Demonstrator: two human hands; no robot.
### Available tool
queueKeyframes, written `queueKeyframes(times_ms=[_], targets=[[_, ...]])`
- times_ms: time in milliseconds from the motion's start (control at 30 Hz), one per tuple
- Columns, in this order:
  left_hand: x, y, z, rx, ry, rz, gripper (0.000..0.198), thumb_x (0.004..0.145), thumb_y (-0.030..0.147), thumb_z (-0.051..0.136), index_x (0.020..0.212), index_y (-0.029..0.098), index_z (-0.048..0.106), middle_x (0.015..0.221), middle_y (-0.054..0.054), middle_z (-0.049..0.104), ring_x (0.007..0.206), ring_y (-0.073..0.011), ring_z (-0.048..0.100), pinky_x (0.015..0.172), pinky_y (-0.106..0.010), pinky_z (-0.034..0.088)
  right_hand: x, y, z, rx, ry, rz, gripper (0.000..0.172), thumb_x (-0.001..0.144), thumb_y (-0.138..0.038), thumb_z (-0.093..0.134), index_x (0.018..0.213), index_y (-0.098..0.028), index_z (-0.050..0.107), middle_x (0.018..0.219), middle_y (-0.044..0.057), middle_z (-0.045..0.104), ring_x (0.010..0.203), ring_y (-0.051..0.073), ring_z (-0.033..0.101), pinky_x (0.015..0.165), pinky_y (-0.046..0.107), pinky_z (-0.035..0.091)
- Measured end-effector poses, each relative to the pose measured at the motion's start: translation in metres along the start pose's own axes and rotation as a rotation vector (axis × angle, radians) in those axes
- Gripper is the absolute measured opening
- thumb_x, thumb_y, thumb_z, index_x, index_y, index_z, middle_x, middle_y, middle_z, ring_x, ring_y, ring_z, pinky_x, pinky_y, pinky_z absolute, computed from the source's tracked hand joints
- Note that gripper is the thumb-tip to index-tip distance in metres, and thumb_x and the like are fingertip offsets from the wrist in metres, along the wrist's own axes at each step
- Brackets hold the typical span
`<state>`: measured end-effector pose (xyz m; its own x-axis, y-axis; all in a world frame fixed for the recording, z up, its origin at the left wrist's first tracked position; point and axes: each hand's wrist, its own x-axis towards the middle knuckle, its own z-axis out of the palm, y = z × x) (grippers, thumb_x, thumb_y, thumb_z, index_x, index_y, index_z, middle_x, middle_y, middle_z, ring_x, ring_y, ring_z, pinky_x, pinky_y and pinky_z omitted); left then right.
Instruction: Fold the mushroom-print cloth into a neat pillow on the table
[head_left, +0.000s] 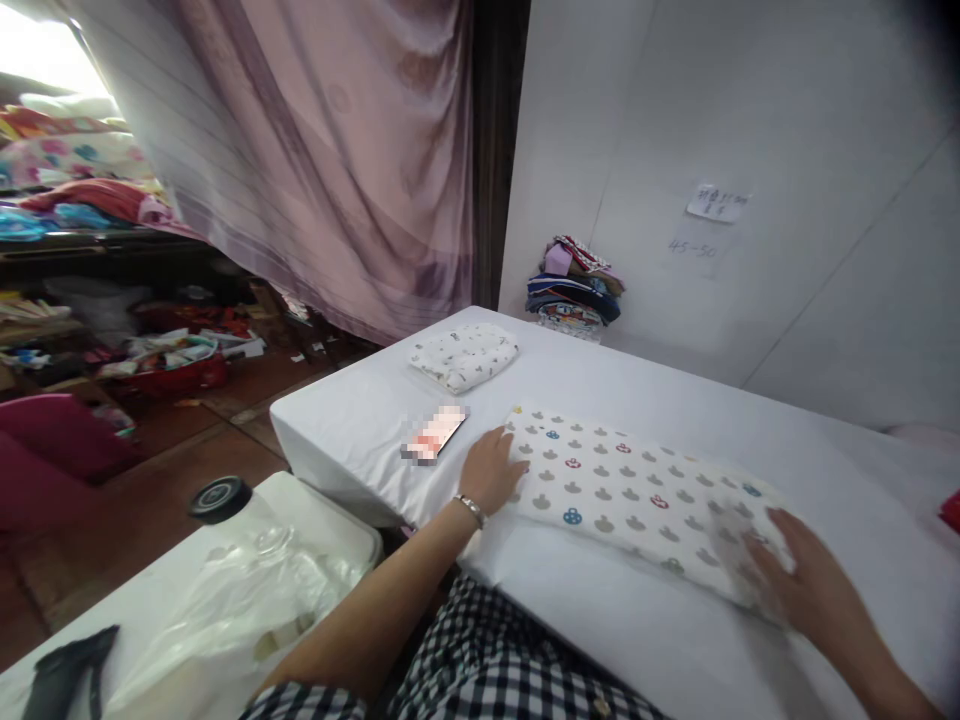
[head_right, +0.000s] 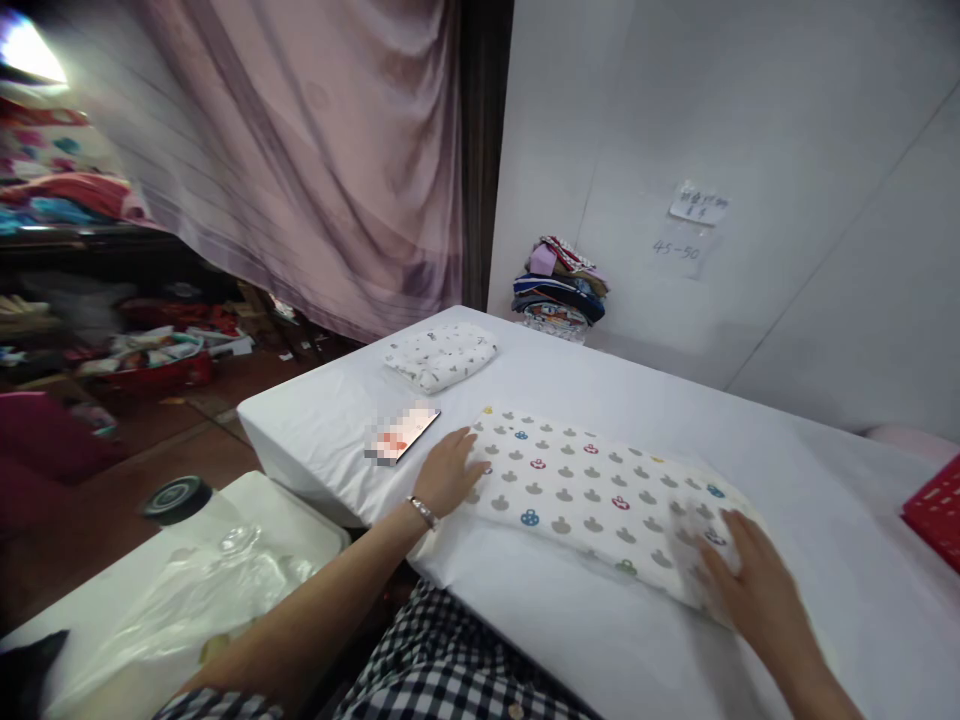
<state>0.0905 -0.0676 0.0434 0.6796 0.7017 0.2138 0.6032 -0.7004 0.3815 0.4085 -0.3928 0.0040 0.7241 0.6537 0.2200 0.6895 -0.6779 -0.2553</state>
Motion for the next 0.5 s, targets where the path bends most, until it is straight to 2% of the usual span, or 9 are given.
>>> queueKeyframes(times_ms=[33,100,133,200,333,500], targets=[[0.002,0.006,0.007,0.016,-0.009,0.08,0.054,0.083,0.049,0.046,0.128,0.018,0.044,0.143,-0.011,0.036,0.133,-0.0264,0.028,0.109,-0.044,0.023,0.002,-0.027,0.003,-0.004,-0.004,-0.063,0.069,0.082,-0.06,0.027,0.14,-0.021,0.03,0.146,0.011,0.03,0.134,0.03,0.025,0.103,0.039,0.037],[0.004,0.016,0.021,0.031,-0.081,0.181,0.061,0.083,0.056,0.041,0.132,0.021,0.04,0.148,-0.009,0.028,0.137,-0.0268,0.019,0.112,-0.048,0.014,0.005,-0.074,0.013,-0.021,-0.045,-0.223,0.065,0.086,-0.056,0.023,0.138,-0.018,0.034,0.149,0.009,0.024,0.137,0.028,0.016,0.109,0.045,0.024],[0.005,0.018,0.027,0.035,-0.132,0.201,0.064,0.082,0.059,0.038,0.134,0.022,0.038,0.149,-0.008,0.026,0.138,-0.0268,0.017,0.112,-0.05,0.011,0.006,-0.091,0.02,-0.044,-0.085,-0.293,0.063,0.087,-0.055,0.023,0.14,-0.02,0.031,0.149,0.007,0.022,0.137,0.028,0.014,0.11,0.049,0.02],[0.004,0.019,0.036,0.034,-0.211,0.2,0.068,0.082,0.064,0.031,0.137,0.024,0.035,0.149,-0.006,0.026,0.138,-0.0264,0.016,0.112,-0.05,0.008,0.006,-0.107,0.034,-0.085,-0.156,-0.341,0.061,0.088,-0.054,0.024,0.141,-0.023,0.03,0.149,0.006,0.023,0.137,0.027,0.015,0.109,0.053,0.018],[0.0,0.015,0.042,-0.007,-0.213,0.197,0.071,0.082,0.066,0.024,0.138,0.024,0.034,0.149,-0.007,0.025,0.138,-0.0262,0.015,0.112,-0.05,0.005,0.004,-0.098,0.054,-0.125,-0.191,-0.344,0.059,0.089,-0.054,0.024,0.141,-0.027,0.029,0.149,0.004,0.023,0.136,0.026,0.017,0.108,0.052,0.02],[-0.003,0.014,0.044,-0.057,-0.201,0.198,0.074,0.081,0.066,0.022,0.139,0.022,0.032,0.149,-0.008,0.024,0.139,-0.0265,0.013,0.113,-0.049,0.001,0.005,-0.079,0.058,-0.118,-0.209,-0.348,0.059,0.088,-0.055,0.028,0.141,-0.029,0.029,0.149,0.002,0.022,0.136,0.026,0.017,0.108,0.053,0.02]])
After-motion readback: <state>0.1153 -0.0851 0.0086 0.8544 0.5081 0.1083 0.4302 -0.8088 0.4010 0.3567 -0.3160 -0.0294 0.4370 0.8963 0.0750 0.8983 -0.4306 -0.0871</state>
